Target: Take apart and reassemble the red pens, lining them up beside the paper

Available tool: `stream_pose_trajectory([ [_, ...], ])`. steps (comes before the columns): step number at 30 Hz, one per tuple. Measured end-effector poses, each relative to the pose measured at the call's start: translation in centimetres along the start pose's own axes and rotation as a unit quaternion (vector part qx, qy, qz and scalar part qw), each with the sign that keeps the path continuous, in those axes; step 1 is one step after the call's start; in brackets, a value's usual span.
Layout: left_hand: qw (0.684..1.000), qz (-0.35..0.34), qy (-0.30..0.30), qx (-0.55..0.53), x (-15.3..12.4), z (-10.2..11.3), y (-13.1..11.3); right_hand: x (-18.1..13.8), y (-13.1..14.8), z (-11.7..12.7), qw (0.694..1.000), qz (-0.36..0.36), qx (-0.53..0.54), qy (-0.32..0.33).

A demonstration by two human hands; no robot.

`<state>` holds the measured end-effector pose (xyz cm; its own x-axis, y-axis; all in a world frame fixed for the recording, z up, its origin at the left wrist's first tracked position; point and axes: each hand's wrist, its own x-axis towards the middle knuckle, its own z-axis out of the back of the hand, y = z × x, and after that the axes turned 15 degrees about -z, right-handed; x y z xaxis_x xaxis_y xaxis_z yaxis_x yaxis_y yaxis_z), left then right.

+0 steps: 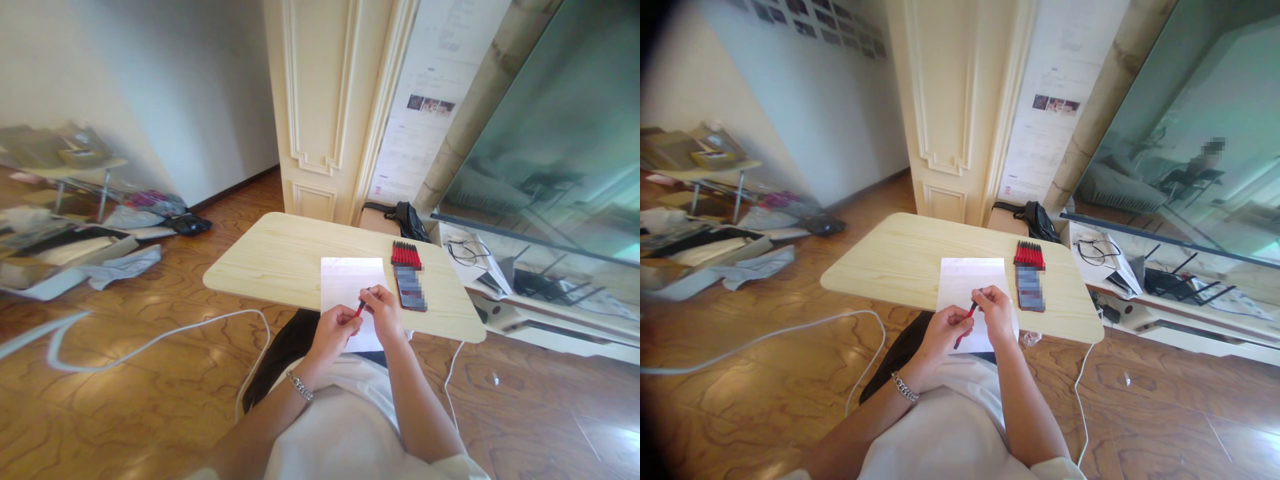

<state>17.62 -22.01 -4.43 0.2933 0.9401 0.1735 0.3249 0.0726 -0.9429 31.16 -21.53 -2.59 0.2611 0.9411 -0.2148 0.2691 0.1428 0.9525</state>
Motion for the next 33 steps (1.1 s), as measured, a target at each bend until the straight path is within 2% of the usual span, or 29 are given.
stream_pose_trajectory([
  [2,1.000,0.005,0.003,-0.003,0.0,0.1,-0.1,-0.1,-0.1,0.0,1.000,0.004,0.003,-0.003],
  [7,0.997,0.010,0.060,-0.052,0.0,0.3,-0.2,-0.5,0.6,0.0,0.999,-0.014,0.005,0.051],
  [9,0.998,0.004,0.047,-0.034,0.0,0.3,0.2,-0.5,0.6,-0.2,0.999,-0.008,-0.007,0.037],
  [12,1.000,-0.013,0.008,0.016,0.0,0.3,0.8,-0.4,0.2,-0.6,0.999,0.020,-0.037,-0.021],
  [14,1.000,-0.009,0.005,0.015,-0.1,0.4,0.8,-0.5,0.1,-0.7,0.998,0.031,-0.044,-0.037],
  [19,0.997,0.007,0.054,-0.052,-0.1,0.5,0.2,-0.9,0.4,-0.6,0.999,-0.010,-0.022,0.036],
  [26,1.000,0.001,0.010,-0.007,-0.2,0.4,0.9,-0.9,0.2,-0.8,0.997,0.018,-0.070,-0.024],
  [30,0.997,0.038,0.041,-0.053,-0.1,0.4,0.0,-1.0,0.4,-0.7,0.999,-0.001,-0.036,0.012],
  [33,0.998,0.029,0.043,-0.036,-0.1,0.4,0.1,-1.0,0.4,-0.5,0.998,0.002,-0.054,0.012],
])
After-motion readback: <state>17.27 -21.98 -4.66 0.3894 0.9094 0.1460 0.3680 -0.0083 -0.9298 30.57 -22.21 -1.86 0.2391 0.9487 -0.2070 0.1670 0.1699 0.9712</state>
